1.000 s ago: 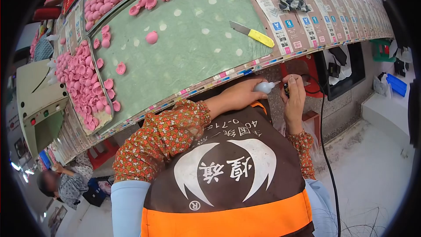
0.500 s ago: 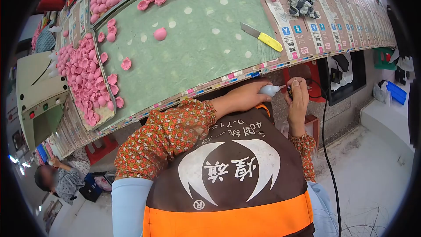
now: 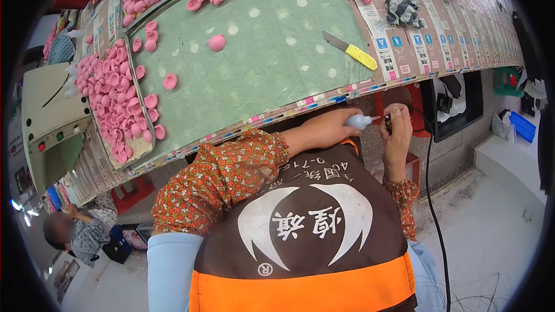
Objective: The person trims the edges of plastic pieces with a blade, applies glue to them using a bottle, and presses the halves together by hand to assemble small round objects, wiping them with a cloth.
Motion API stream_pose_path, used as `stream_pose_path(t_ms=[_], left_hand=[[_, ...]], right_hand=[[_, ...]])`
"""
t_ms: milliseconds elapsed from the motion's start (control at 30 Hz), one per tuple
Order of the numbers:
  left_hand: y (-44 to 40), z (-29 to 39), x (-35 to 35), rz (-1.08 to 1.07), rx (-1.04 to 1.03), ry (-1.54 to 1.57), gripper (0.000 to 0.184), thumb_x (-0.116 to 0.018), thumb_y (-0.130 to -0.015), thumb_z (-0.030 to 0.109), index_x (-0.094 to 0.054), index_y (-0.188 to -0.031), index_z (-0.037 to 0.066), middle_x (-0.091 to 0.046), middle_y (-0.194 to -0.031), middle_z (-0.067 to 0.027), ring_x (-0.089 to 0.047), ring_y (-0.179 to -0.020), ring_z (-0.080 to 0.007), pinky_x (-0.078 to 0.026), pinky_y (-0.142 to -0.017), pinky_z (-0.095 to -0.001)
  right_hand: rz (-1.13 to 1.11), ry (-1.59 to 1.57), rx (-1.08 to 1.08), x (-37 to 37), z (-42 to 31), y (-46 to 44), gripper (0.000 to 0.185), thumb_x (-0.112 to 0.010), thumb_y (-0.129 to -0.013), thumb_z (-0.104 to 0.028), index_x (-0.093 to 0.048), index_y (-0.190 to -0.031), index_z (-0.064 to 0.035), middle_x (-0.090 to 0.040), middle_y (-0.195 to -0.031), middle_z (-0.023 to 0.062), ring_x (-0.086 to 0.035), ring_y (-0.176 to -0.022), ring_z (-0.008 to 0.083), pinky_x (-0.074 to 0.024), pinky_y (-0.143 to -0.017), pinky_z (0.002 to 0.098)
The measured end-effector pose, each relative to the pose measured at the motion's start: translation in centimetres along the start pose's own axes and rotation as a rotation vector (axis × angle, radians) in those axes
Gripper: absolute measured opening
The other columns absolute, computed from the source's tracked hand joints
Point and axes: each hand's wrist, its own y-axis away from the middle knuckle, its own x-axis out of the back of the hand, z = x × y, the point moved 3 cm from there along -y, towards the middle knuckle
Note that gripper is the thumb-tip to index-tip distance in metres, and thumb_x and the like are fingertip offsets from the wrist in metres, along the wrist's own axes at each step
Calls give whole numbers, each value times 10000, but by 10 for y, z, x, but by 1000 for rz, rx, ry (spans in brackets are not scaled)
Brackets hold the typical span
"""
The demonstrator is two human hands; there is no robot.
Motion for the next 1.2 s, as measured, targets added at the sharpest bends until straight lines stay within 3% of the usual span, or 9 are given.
stream_pose_path(t_ms=[267, 400, 467, 533, 600, 867, 900, 1033, 1200], left_hand=[[19, 28, 7, 8, 23, 69, 353, -699, -919, 183, -576, -1241, 110, -690, -989, -77, -669, -809, -135, -529, -748, -300], [39, 47, 18, 82, -100, -4, 369, -695, -930, 187, -569, -1267, 102, -683, -1026, -71, -666, -858, -129, -532, -771, -301], [53, 59, 25, 110, -194, 87, 386, -684, -943, 176, -548, -1294, 87, -666, -1086, -58, -646, -914, -121, -526, -789, -295], [68, 66, 31, 90, -146, 144, 388, -671, -953, 145, -532, -1308, 71, -628, -1156, -39, -605, -1001, -104, -510, -848, -276], [84, 72, 39, 154, -269, 265, 373, -662, -954, 92, -536, -1304, 66, -600, -1182, -24, -572, -1047, -85, -486, -909, -260], [141, 50, 70, 492, -229, 459, 433, -659, -945, 17, -427, -1306, 81, -611, -1173, -44, -573, -1040, -75, -478, -896, -258], [146, 47, 73, 543, -259, 542, 450, -663, -941, 12, -391, -1292, 86, -625, -1142, -49, -584, -1011, -76, -482, -869, -254], [153, 45, 83, 681, -268, 529, 464, -701, -904, 23, -371, -1226, 71, -655, -1010, -88, -611, -902, -117, -493, -809, -277], [156, 51, 94, 663, -257, 425, 494, -665, -916, -30, -347, -1272, 95, -635, -1095, -80, -600, -910, -64, -478, -762, -222]], right_hand=[[69, -71, 128, -3, -44, -11, 343, -370, -1098, -364, -539, -1101, -66, -538, -784, 9, -431, -631, 48, -331, -571, 211], [162, -7, 296, -16, -77, -35, 185, -484, -1056, -191, -550, -1115, -28, -586, -874, 32, -517, -742, 97, -419, -649, 241], [210, 535, 619, -32, -93, -52, 145, -540, -1012, -107, -587, -1102, -4, -589, -918, 40, -552, -804, 141, -464, -710, 301], [133, 502, 537, -48, -99, -66, 185, -561, -956, -27, -620, -1121, 31, -615, -944, 80, -597, -878, 237, -479, -844, 371], [60, 966, 683, -68, -104, -81, 201, -578, -935, -33, -626, -1126, 5, -610, -976, 134, -593, -933, 296, -467, -855, 399], [238, 1169, 982, -112, -127, -86, 312, -676, -890, -101, -641, -1186, -7, -621, -1122, 180, -575, -1039, 351, -452, -908, 445], [224, 1166, 986, -117, -129, -76, 312, -676, -890, -101, -641, -1186, -7, -621, -1122, 180, -575, -1039, 351, -452, -908, 445], [-564, 491, 622, -154, -125, -36, 310, -691, -857, -84, -623, -1139, 24, -599, -1088, 113, -557, -1044, 241, -435, -918, 359], [-641, 216, 299, -181, -94, -16, 347, -706, -888, -112, -592, -1191, 13, -593, -1138, 124, -576, -1057, 199, -467, -925, 324]])
